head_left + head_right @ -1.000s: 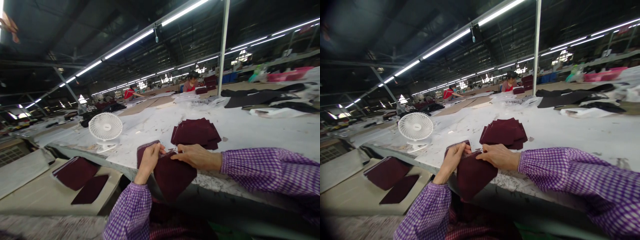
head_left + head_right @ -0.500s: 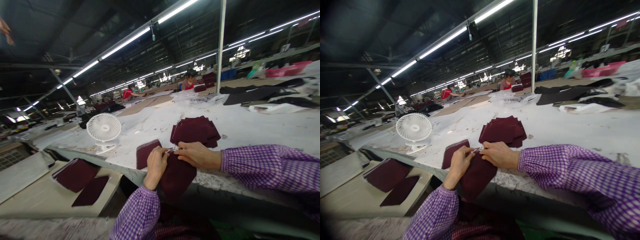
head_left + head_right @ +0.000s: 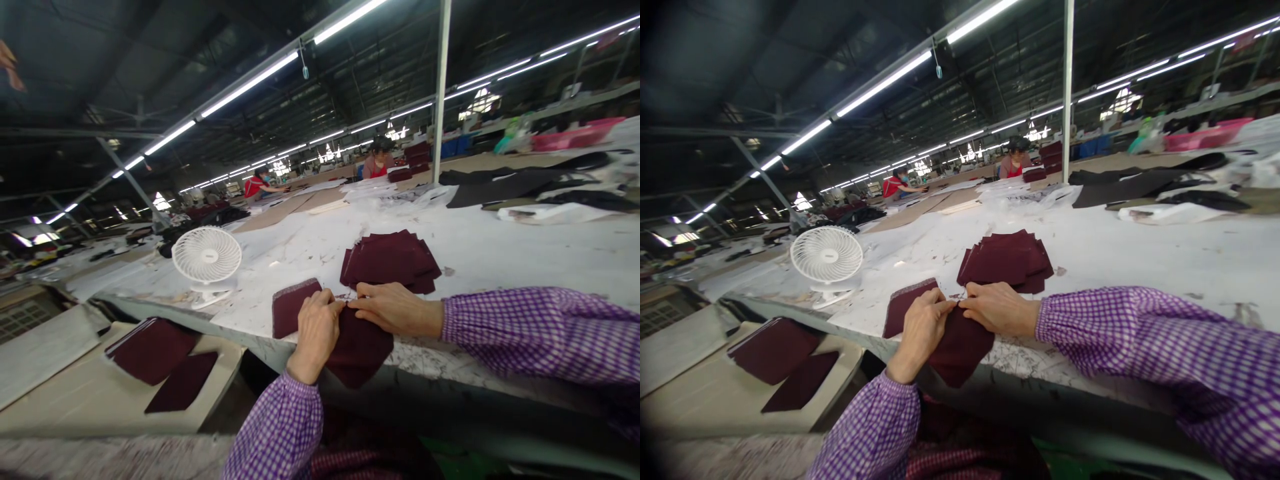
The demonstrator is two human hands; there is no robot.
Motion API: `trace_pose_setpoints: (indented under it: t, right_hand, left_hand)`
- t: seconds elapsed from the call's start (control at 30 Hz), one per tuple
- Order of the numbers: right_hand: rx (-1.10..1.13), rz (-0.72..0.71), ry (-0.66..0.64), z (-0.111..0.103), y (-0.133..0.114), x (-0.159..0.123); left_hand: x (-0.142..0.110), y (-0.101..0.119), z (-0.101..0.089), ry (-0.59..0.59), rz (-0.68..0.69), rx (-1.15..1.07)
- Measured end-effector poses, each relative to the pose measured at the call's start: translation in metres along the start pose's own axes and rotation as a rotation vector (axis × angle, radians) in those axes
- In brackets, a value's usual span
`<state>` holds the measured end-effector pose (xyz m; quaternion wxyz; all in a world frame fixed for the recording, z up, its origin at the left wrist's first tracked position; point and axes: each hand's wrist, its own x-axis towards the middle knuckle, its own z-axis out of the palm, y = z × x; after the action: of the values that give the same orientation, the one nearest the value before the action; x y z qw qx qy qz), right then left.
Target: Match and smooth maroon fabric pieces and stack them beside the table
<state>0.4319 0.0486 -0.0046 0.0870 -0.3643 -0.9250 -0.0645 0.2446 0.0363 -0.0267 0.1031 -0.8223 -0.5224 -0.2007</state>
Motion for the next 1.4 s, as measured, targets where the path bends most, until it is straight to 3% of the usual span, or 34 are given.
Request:
trace_pose_setpoints:
  t: [0.13, 0.27, 0.4, 0.57, 0.8, 1.0, 1.23, 1.4]
  right_hand:
    - [0.034, 0.009, 0.021, 0.004, 0.001, -0.001]
    - [0.177, 0.059, 0.165, 0.014, 0.004, -0.001]
    - [0.228, -0.020, 0.262, 0.023, 0.006, 0.003]
    - [0.163, -0.046, 0.169, 0.021, 0.007, 0.006]
    - [0.143, -0.046, 0.116, 0.017, 0.010, 0.009]
    - [0.064, -0.098, 0.033, 0.007, 0.006, 0.011]
    - [-0.077, -0.193, -0.029, -0.003, 0.005, 0.015]
    - [-0.171, -0.241, -0.149, -0.017, -0.004, 0.029]
  left_hand:
    - [0.003, -0.001, 0.000, -0.032, 0.039, 0.039]
    - [0.003, -0.001, -0.001, -0.034, 0.065, 0.050]
    - [0.003, 0.001, -0.002, -0.025, 0.074, 0.049]
    - [0.002, 0.000, -0.002, -0.017, 0.026, -0.016]
    - [-0.024, -0.028, -0.012, 0.014, -0.104, -0.429]
    - [-0.045, -0.036, -0.016, 0.092, -0.084, -0.383]
    - [-0.048, -0.041, -0.016, 0.106, -0.064, -0.376]
    - [-0.048, -0.043, -0.013, 0.111, -0.028, -0.327]
